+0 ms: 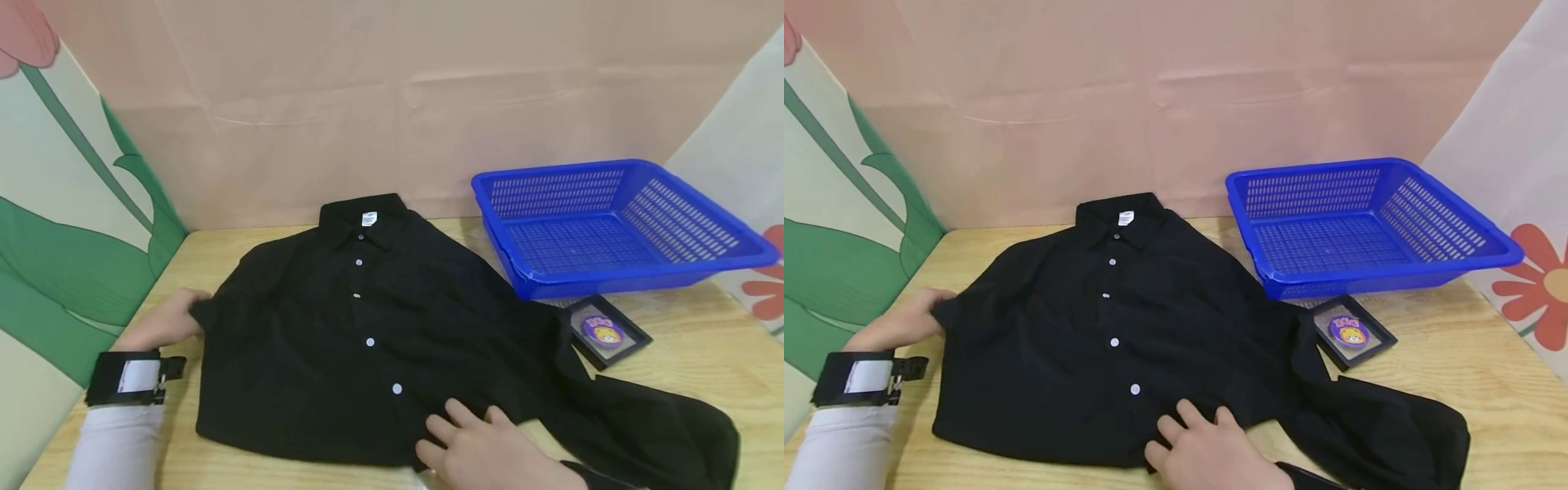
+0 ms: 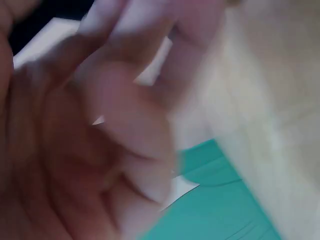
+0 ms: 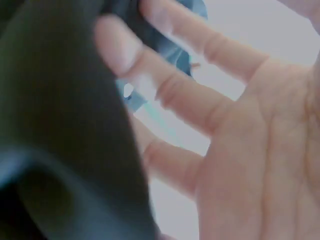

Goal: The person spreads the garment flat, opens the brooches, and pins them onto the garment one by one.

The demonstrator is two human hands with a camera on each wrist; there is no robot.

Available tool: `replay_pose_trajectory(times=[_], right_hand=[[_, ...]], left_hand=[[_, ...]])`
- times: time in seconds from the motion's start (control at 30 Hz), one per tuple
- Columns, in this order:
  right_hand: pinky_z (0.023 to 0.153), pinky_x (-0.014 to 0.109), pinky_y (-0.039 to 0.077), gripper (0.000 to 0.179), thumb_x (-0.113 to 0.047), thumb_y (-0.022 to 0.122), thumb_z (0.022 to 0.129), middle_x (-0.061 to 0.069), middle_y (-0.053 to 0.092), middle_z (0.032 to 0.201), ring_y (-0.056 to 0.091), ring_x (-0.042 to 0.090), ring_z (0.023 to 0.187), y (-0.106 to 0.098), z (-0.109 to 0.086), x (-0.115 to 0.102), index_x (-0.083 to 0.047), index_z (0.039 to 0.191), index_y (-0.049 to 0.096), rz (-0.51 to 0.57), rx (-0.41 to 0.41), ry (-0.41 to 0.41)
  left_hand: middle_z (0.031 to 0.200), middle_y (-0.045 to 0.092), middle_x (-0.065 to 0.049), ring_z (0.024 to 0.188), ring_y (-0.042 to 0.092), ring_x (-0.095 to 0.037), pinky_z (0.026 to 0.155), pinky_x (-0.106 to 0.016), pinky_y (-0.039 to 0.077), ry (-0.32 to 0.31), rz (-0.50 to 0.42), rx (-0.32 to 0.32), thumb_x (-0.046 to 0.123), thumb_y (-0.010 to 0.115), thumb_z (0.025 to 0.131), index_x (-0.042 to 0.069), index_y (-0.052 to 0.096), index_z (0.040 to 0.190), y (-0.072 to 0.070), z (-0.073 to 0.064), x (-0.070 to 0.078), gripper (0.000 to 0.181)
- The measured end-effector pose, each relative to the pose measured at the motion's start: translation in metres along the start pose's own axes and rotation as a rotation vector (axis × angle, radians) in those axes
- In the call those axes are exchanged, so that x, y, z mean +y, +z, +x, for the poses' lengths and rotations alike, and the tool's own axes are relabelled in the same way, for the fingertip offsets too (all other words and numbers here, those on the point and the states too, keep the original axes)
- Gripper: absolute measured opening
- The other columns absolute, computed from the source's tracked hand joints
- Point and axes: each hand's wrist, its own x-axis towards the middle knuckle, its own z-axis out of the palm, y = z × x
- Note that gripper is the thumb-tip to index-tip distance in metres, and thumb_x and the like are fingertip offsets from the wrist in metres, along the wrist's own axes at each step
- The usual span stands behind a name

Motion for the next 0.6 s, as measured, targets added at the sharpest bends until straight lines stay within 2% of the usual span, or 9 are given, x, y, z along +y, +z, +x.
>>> replay_pose_trajectory(times=[0.1,0.2,0.27,0.33,0.37,0.43,0.47,0.53,0.6], right_hand=[[0.051,0.032,0.04,0.027,-0.047,0.066,0.088,-0.012,0.059,0.099,0.05,0.012,0.085,0.003,0.004,-0.002,-0.03,0.109,0.062,-0.004,0.023,0.103],[0.05,0.028,0.04,0.015,-0.031,0.069,0.089,-0.009,0.061,0.087,0.053,0.011,0.076,0.004,0.009,-0.003,-0.022,0.1,0.064,-0.068,0.111,0.122],[0.048,0.024,0.034,0.006,-0.02,0.069,0.087,-0.009,0.059,0.076,0.052,0.009,0.068,0.003,0.01,-0.002,-0.019,0.088,0.064,-0.144,0.189,0.08],[0.049,0.022,0.031,0.007,-0.021,0.073,0.084,-0.012,0.058,0.071,0.05,0.006,0.066,-0.003,0.009,0.001,-0.022,0.084,0.066,-0.156,0.196,0.012],[0.049,0.02,0.03,0.009,-0.019,0.073,0.082,-0.015,0.057,0.07,0.049,0.004,0.066,-0.007,0.007,0.002,-0.024,0.082,0.066,-0.137,0.203,-0.032],[0.052,0.017,0.029,0.014,-0.017,0.073,0.08,-0.021,0.055,0.071,0.044,-0.001,0.068,-0.019,0.001,0.004,-0.027,0.082,0.064,-0.008,0.183,-0.131],[0.054,0.016,0.028,0.017,-0.015,0.072,0.08,-0.023,0.052,0.072,0.041,-0.004,0.069,-0.025,-0.002,0.005,-0.029,0.084,0.063,0.081,0.184,-0.175],[0.055,0.013,0.027,0.026,-0.007,0.068,0.079,-0.025,0.046,0.074,0.037,-0.009,0.071,-0.035,-0.007,0.006,-0.031,0.085,0.059,0.249,0.23,-0.257],[0.056,0.012,0.029,0.031,-0.002,0.064,0.081,-0.023,0.042,0.075,0.037,-0.012,0.073,-0.041,-0.009,0.006,-0.031,0.086,0.057,0.375,0.277,-0.314]], left_hand=[[0.08,0.073,-0.011,0.062,0.066,-0.015,0.06,-0.025,0.047,-0.013,-0.005,0.209,-0.005,0.065,0.077,0.0,0.063,0.097,-0.012,-0.01,0.012,0.02],[0.075,0.073,-0.018,0.056,0.066,-0.018,0.054,-0.019,0.038,-0.006,0.087,0.493,-0.004,0.066,0.082,0.0,0.063,0.099,-0.022,-0.02,0.027,0.018],[0.077,0.072,-0.023,0.057,0.065,-0.027,0.052,-0.017,0.033,-0.001,0.143,0.69,-0.002,0.065,0.084,-0.002,0.064,0.099,-0.025,-0.025,0.035,0.015],[0.078,0.071,-0.026,0.06,0.064,-0.037,0.053,-0.017,0.03,0.001,0.199,0.879,0.0,0.062,0.086,-0.005,0.064,0.097,-0.026,-0.028,0.042,0.013],[0.078,0.07,-0.027,0.061,0.063,-0.041,0.052,-0.018,0.029,-0.004,0.227,0.964,0.0,0.059,0.086,-0.006,0.063,0.096,-0.027,-0.029,0.044,0.012],[0.074,0.066,-0.028,0.058,0.059,-0.044,0.049,-0.023,0.027,-0.017,0.295,1.1,0.001,0.053,0.089,-0.006,0.062,0.096,-0.028,-0.032,0.046,0.013],[0.071,0.064,-0.028,0.055,0.057,-0.045,0.046,-0.028,0.027,-0.017,0.339,1.15,0.001,0.05,0.091,-0.007,0.061,0.096,-0.029,-0.033,0.046,0.014],[0.063,0.058,-0.028,0.045,0.047,-0.043,0.042,-0.034,0.022,-0.017,0.437,1.179,-0.002,0.044,0.091,-0.007,0.059,0.097,-0.032,-0.038,0.043,0.017],[0.054,0.049,-0.023,0.039,0.038,-0.037,0.039,-0.036,0.02,-0.04,0.477,1.098,-0.006,0.04,0.088,-0.006,0.059,0.099,-0.035,-0.044,0.04,0.022]])
